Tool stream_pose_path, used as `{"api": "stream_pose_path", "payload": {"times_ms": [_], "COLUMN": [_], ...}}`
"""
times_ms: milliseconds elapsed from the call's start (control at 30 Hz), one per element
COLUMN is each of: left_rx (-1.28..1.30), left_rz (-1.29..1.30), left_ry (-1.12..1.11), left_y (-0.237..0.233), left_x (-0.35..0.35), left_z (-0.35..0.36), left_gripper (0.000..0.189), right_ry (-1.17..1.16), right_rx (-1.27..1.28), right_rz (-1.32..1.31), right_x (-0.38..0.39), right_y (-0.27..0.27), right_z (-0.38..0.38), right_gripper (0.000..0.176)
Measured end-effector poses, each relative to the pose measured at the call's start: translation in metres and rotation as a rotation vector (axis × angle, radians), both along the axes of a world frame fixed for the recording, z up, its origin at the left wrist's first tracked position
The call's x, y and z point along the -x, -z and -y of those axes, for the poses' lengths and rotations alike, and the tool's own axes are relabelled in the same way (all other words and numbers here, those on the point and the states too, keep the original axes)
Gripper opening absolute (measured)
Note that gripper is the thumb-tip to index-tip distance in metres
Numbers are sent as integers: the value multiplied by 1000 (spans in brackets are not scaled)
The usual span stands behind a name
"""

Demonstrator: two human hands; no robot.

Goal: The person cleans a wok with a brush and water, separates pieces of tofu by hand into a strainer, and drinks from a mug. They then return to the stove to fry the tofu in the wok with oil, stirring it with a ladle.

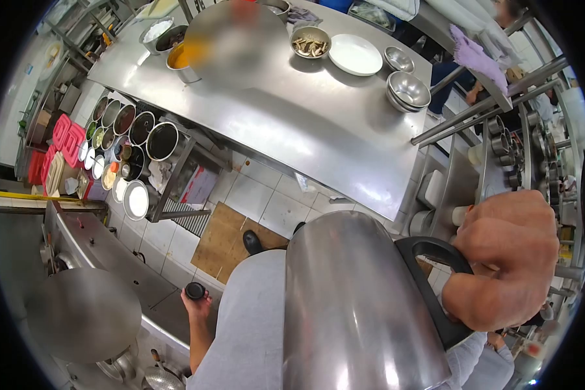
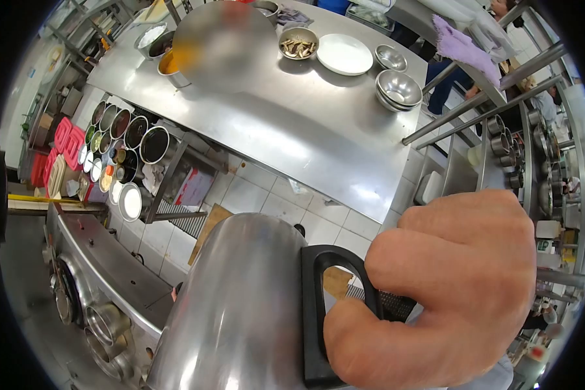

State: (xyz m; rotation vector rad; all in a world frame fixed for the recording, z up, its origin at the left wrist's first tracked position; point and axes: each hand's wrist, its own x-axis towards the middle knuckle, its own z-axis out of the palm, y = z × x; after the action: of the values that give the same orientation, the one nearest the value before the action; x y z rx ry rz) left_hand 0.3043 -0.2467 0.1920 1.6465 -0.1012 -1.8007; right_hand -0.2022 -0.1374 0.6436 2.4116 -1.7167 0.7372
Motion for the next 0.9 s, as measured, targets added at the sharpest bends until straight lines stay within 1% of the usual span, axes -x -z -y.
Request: {"api": "stream_pose_path", "payload": {"times_ms": [33,67,100,133,167,267,367,433,467,533,567,600,633,667,700,767,800,833,900], "left_rx": [1,2,1,-32,-65,-37,12,65,92,70,49,44,11,-30,-20,69,127,187,250], "left_rz": [-39,-76,-78,1,79,62,107,152,176,154,135,150,83,19,-49,-197,-272,-346,-417], "left_ry": [32,63,63,16,-32,-81,-39,5,25,28,32,23,2,-19,35,52,59,62,78], "left_y": [35,54,40,6,-12,7,10,12,13,8,3,2,7,12,26,21,13,3,-23], "left_x": [-27,-42,-30,-2,13,1,-2,-3,-3,-1,-3,-6,-7,-14,-26,-9,7,27,68], "left_z": [-4,-6,-3,3,6,2,-5,-7,-7,-4,-4,-1,5,4,8,20,31,42,66], "left_gripper": [54,54,54,53,52,51,51,50,50,49,49,49,48,48,48,49,50,51,53], "right_ry": [62,62,156,250,249,244,212,233,232,-27,-37,-105,-171,-223,-230,-28,45,41,135], "right_rx": [-34,-35,-3,29,28,34,36,245,244,-289,-297,-291,-283,-303,-308,-330,-366,-369,-434], "right_rz": [-11,-12,-30,-49,-50,-94,-117,-134,-132,-18,-6,36,76,104,112,184,239,237,318], "right_x": [-4,-10,-16,-19,-19,-16,-12,-9,-3,18,26,32,39,47,46,44,39,36,28], "right_y": [-2,-1,0,1,0,-2,4,19,12,-8,-3,6,15,24,34,53,63,75,103], "right_z": [-2,-3,-3,-2,-2,-1,3,10,11,14,19,24,29,32,33,32,34,36,42], "right_gripper": [31,31,30,30,30,30,31,31,31,27,27,24,25,35,35,39,38,38,33]}}
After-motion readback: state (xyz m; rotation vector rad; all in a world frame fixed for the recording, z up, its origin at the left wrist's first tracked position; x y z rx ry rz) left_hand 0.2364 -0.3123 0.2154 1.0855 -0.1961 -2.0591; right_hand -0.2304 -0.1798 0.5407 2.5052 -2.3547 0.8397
